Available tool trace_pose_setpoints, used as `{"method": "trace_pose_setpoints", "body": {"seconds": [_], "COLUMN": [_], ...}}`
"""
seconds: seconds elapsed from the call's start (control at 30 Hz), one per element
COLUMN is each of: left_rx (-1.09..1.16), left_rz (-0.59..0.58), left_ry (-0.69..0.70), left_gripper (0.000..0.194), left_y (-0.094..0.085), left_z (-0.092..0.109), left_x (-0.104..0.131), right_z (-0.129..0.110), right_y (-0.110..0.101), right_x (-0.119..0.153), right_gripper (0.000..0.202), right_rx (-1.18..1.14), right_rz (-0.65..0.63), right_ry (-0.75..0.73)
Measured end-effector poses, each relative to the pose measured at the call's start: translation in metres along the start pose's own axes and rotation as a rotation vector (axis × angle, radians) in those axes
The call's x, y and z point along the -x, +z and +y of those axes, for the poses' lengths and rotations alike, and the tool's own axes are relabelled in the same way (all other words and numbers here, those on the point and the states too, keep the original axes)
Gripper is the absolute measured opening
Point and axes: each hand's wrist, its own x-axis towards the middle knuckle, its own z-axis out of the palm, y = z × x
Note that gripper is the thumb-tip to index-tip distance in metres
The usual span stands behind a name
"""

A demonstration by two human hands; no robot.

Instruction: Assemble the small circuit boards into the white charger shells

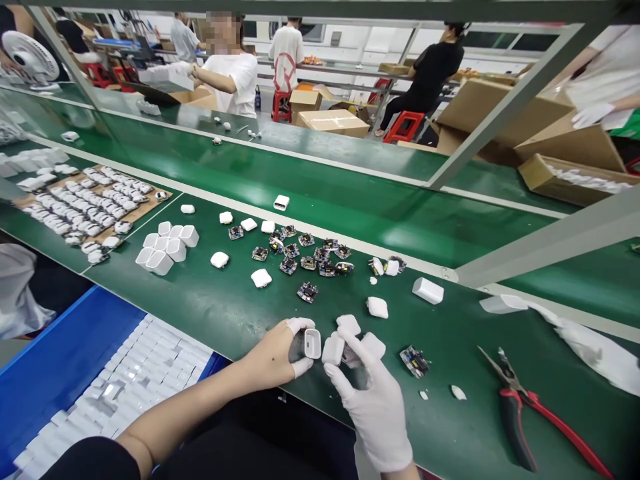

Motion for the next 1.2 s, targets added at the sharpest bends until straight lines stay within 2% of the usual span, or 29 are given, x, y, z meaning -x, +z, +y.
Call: {"method": "trace_pose_setpoints", "body": {"seconds": [0.1, 0.27, 0.37, 0.43, 0.53, 0.67, 0.8, 0.97, 1.1, 1.2], "left_rx": [-0.038, -0.467, -0.550, -0.493, -0.382, -0.298, -0.241, -0.228, -0.231, -0.233], "left_rz": [0.000, 0.104, 0.096, 0.067, 0.008, -0.057, -0.065, -0.062, -0.072, -0.081], "left_ry": [0.013, -0.084, -0.079, -0.049, -0.059, -0.114, -0.118, -0.097, -0.081, -0.074], "left_gripper": [0.051, 0.057, 0.064, 0.066, 0.055, 0.040, 0.037, 0.028, 0.036, 0.033], "left_y": [0.001, 0.010, 0.013, 0.012, 0.007, 0.000, -0.004, -0.004, -0.005, -0.005], "left_z": [0.000, -0.004, -0.004, -0.002, 0.001, 0.004, 0.006, 0.005, 0.002, 0.001], "left_x": [-0.002, -0.005, 0.000, 0.004, 0.007, 0.003, 0.000, 0.000, 0.000, -0.001], "right_z": [-0.002, -0.008, -0.009, -0.008, -0.008, -0.015, -0.020, -0.015, -0.013, -0.015], "right_y": [0.001, 0.005, 0.010, 0.012, 0.014, 0.014, 0.015, 0.018, 0.018, 0.017], "right_x": [0.001, 0.003, 0.004, 0.004, 0.003, -0.004, -0.012, -0.017, -0.018, -0.017], "right_gripper": [0.054, 0.053, 0.053, 0.052, 0.050, 0.044, 0.050, 0.052, 0.052, 0.053], "right_rx": [-0.053, -0.264, -0.338, -0.318, -0.192, -0.010, 0.089, 0.127, 0.150, 0.167], "right_rz": [-0.026, -0.003, 0.026, 0.011, -0.045, -0.116, -0.158, -0.195, -0.221, -0.250], "right_ry": [0.076, 0.242, 0.246, 0.221, 0.143, -0.104, -0.284, -0.303, -0.318, -0.332]}}
